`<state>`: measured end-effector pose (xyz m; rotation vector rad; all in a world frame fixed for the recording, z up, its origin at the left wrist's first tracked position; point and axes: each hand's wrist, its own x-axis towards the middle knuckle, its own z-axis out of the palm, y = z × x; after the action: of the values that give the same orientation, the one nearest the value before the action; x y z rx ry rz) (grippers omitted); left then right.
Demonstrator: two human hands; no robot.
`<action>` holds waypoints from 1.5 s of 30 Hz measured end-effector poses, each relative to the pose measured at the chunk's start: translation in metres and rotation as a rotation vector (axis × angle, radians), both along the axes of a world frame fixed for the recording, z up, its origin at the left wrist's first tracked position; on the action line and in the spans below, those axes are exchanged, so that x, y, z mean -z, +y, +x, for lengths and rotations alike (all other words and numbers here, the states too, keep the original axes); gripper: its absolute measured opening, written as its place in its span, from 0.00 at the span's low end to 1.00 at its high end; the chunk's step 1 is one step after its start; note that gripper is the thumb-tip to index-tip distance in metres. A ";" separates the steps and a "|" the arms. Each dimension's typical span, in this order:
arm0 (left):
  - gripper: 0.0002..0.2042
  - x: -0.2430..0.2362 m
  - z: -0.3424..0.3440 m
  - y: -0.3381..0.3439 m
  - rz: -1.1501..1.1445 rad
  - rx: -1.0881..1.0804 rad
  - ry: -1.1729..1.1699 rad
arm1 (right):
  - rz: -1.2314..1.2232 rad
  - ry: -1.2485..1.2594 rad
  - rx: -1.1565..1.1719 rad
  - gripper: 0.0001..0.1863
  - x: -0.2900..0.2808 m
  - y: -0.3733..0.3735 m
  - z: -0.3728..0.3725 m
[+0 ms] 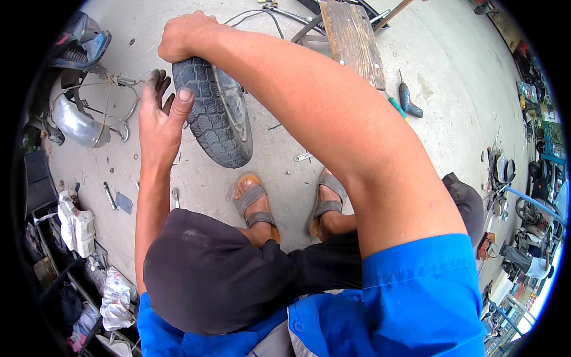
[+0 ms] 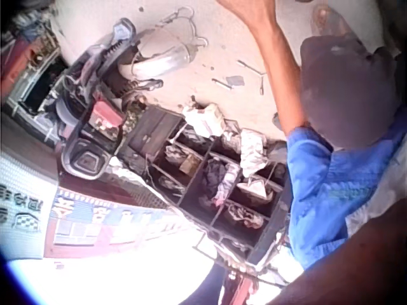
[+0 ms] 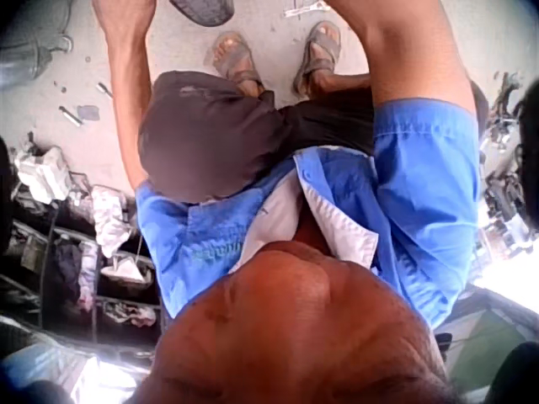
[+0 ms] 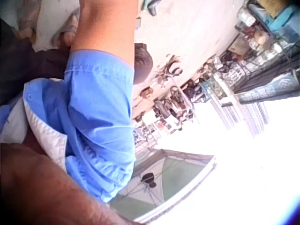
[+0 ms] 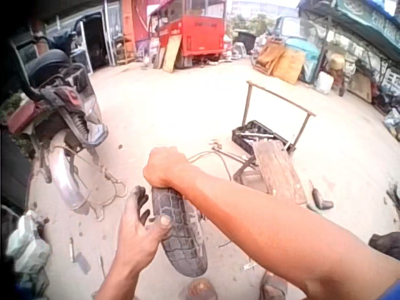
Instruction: The person sits on the floor and works on a motorcycle wheel, using a wrench to tighten the axle nut. They then connect a wire to the wheel's hub and inspect the assembly.
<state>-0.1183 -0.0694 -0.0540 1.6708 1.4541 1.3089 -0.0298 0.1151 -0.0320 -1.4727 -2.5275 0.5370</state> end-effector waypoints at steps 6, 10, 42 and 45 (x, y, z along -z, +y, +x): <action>0.51 -0.001 0.044 0.040 0.008 -0.064 0.196 | 0.061 0.609 0.321 0.22 0.003 -0.033 0.079; 0.48 -0.003 0.057 0.047 -0.036 -0.094 0.141 | -0.106 1.093 0.578 0.20 0.026 -0.103 0.155; 0.41 0.001 0.063 0.047 -0.022 -0.118 0.045 | -0.144 0.588 0.673 0.12 0.164 -0.204 0.166; 0.39 -0.003 0.064 0.043 -0.002 -0.118 0.033 | -0.138 0.536 0.608 0.11 0.149 -0.189 0.162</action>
<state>-0.0547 -0.0265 -0.0511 1.6339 1.5944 1.3470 0.1318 -0.0738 -0.1806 -1.7401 -1.5697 0.8565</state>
